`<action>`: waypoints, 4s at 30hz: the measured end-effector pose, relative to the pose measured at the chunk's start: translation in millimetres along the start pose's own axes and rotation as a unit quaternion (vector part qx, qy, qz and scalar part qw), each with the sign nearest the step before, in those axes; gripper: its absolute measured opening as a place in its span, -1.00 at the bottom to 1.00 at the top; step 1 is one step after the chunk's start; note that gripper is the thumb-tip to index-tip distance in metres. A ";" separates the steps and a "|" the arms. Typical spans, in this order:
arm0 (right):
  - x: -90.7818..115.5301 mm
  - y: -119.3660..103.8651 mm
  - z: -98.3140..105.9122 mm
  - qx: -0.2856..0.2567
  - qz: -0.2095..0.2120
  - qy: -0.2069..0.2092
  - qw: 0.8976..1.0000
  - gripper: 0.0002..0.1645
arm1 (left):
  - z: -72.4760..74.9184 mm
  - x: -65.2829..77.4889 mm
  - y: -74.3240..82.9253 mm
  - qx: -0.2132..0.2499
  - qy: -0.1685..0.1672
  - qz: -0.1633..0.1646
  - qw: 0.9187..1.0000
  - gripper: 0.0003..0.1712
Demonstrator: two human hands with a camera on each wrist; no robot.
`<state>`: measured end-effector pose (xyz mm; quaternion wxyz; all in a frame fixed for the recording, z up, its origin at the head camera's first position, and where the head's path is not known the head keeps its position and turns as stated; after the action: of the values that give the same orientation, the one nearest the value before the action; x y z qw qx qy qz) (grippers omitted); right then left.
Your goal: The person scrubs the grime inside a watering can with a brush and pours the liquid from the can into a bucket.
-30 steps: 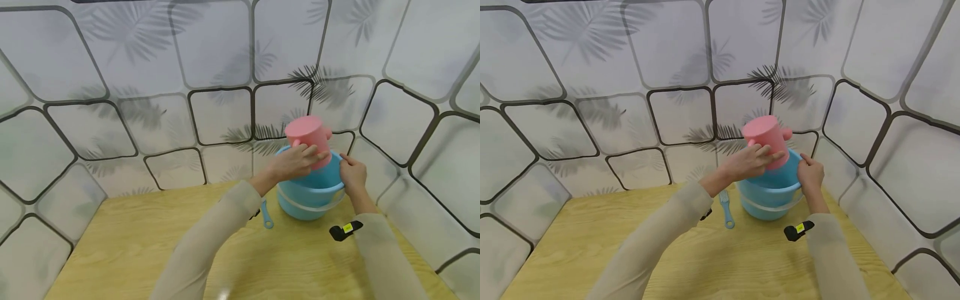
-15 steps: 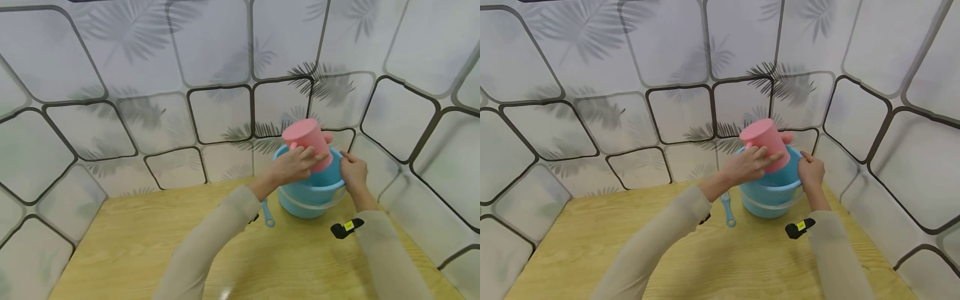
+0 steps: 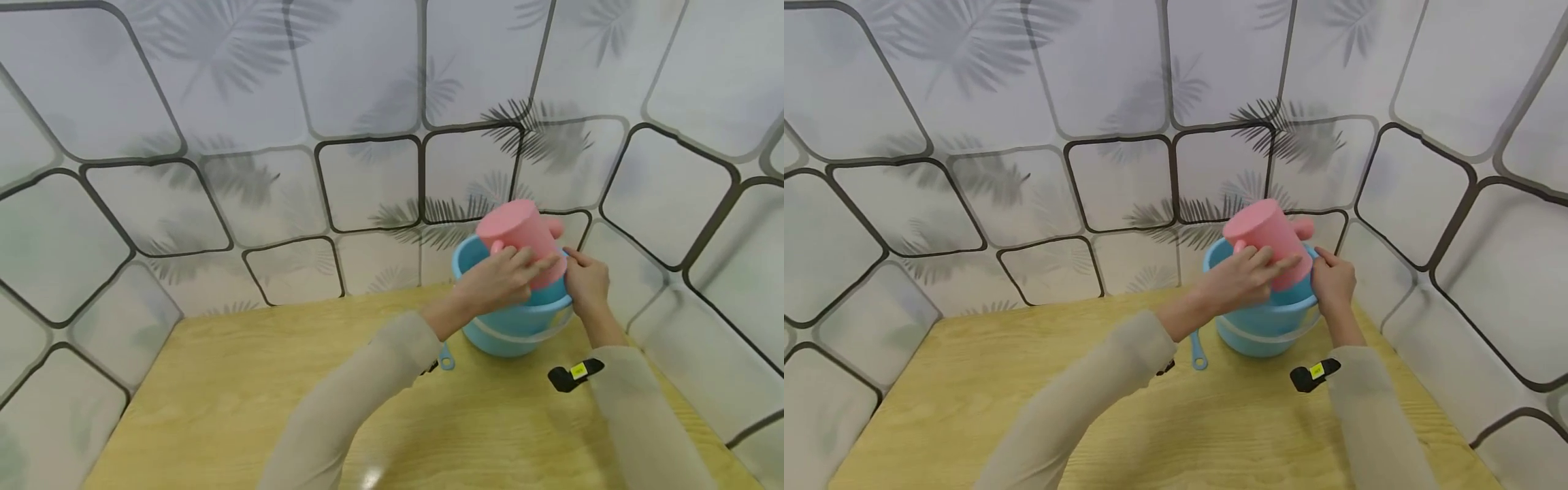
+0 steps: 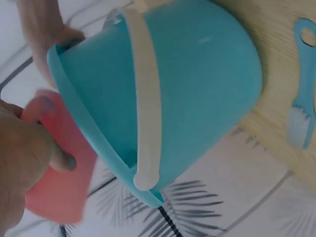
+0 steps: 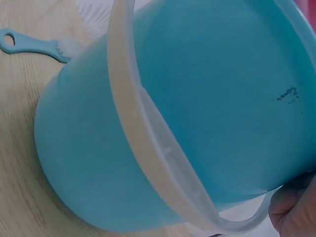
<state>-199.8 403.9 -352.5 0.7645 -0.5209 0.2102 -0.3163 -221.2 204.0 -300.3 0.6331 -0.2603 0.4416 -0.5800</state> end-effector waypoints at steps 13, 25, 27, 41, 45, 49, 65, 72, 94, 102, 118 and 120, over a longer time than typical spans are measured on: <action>2.2 2.4 -0.7 -0.012 -0.013 -0.008 1.000 -0.44 | -0.1 17.2 2.9 0.060 0.009 0.185 0.981 -0.59; -0.1 5.5 0.4 0.004 0.000 -0.003 1.000 -0.45 | -20.0 54.1 1.5 0.126 0.075 0.253 0.956 -0.74; -1.8 3.9 1.1 0.006 0.003 -0.003 1.000 -0.45 | -22.6 58.8 -0.5 0.126 0.093 0.257 0.954 -0.73; -1.9 -0.1 1.1 -0.009 -0.016 -0.001 1.000 -0.44 | -28.4 92.4 -10.2 0.144 0.121 0.232 0.954 -0.68; -3.0 -0.4 0.5 0.006 -0.014 0.003 1.000 -0.44 | -32.0 105.1 -10.9 0.151 0.132 0.286 0.937 -0.65; -3.8 -1.7 3.2 0.050 0.003 0.012 0.999 -0.43 | -39.2 120.6 -6.5 0.157 0.154 0.339 0.915 -0.61; 3.5 -2.1 14.3 0.155 -0.004 -0.036 0.987 -0.15 | -53.8 166.6 41.6 0.258 0.253 0.491 0.793 -0.47; 9.8 -5.2 20.6 0.142 -0.002 0.029 0.989 -0.20 | -52.2 199.8 41.5 0.283 0.245 0.548 0.748 -0.49; 133.4 -59.3 -35.0 -0.143 0.327 0.258 0.898 -0.69 | -29.1 322.3 28.6 0.272 0.209 0.664 0.664 -0.61; 164.7 -50.9 -66.2 -0.163 0.424 0.224 0.862 -0.74 | -30.3 353.6 33.1 0.271 0.192 0.704 0.628 -0.66; 182.5 -39.5 -100.7 -0.196 0.444 0.130 0.865 -0.81 | -41.1 391.5 35.6 0.286 0.182 0.744 0.576 -0.63; 190.7 -45.0 -101.4 -0.193 0.444 0.121 0.867 -0.82 | -39.4 396.5 34.5 0.295 0.173 0.747 0.570 -0.58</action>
<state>-142.0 191.1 -346.5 0.6769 -0.4674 0.5670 0.0426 -262.6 -164.6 -450.1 0.7947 0.4689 0.3840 -0.0326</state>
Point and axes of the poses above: each hand's wrist, its own x-axis away from the middle knuckle, its own z-axis out of the back of the hand, y = z × x, the point moved 1 cm from there along -x, towards the middle knuckle, and after that the axes turned 3 degrees about -z, right-handed, at the moved point
